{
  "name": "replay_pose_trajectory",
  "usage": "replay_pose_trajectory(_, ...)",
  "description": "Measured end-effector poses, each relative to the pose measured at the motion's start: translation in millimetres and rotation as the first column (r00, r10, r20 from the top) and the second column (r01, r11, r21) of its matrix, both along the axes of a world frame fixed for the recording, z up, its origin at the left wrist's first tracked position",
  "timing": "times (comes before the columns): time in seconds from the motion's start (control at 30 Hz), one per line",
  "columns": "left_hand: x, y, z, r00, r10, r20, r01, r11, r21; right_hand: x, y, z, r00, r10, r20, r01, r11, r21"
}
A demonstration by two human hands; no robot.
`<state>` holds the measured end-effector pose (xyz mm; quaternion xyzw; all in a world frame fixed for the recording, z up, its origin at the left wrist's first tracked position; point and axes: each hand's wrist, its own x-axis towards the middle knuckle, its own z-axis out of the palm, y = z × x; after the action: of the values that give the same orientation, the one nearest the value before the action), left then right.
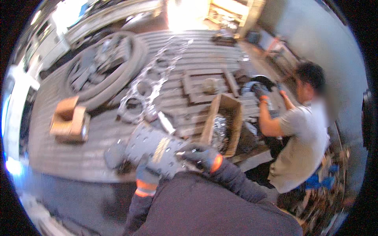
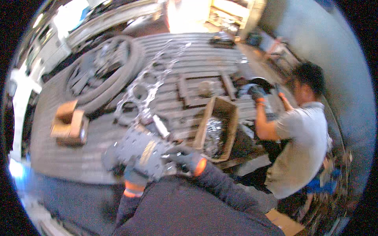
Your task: The person assembles metal brake components by inserting small fasteners into pre-drilled holes on a perforated metal plate. They repeatedly pick fasteners from a cardboard box and place them into the plate while another person works nearby.
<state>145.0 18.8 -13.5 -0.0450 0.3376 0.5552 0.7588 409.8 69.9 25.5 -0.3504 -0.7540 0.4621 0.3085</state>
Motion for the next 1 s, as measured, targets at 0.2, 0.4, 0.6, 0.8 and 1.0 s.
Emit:
replay_pose_trajectory(0.2, 4.3, -0.5, 2.8, 0.993, 0.096, -0.071, -0.084, 0.985, 0.15, -13.5, -3.9, 19.1, 0.939, -0.267, -0.216, -0.027, 0.569, -0.822)
replay_pose_trajectory(0.4, 5.0, -3.4, 12.8, 0.983, 0.14, -0.122, -0.12, 0.98, 0.156, -29.6, -3.5, 25.5, 0.982, -0.126, -0.14, -0.024, 0.654, -0.756)
replay_pose_trajectory(0.6, 0.8, -9.2, -3.5, 0.641, 0.188, -0.744, 0.156, 0.917, 0.367, -40.1, -7.0, 10.0, 0.995, -0.084, 0.054, 0.099, 0.775, -0.624)
replay_pose_trajectory(0.8, 2.3, -12.4, -2.2, 0.961, 0.084, -0.264, -0.049, 0.989, 0.136, -57.7, -10.4, -4.2, 0.933, -0.141, 0.332, 0.198, 0.969, -0.147)
replay_pose_trajectory(1.0, -2.4, -4.9, -21.9, 0.92, 0.082, -0.383, 0.018, 0.968, 0.252, -43.7, -4.5, -3.9, 0.991, -0.093, 0.092, 0.12, 0.926, -0.359)
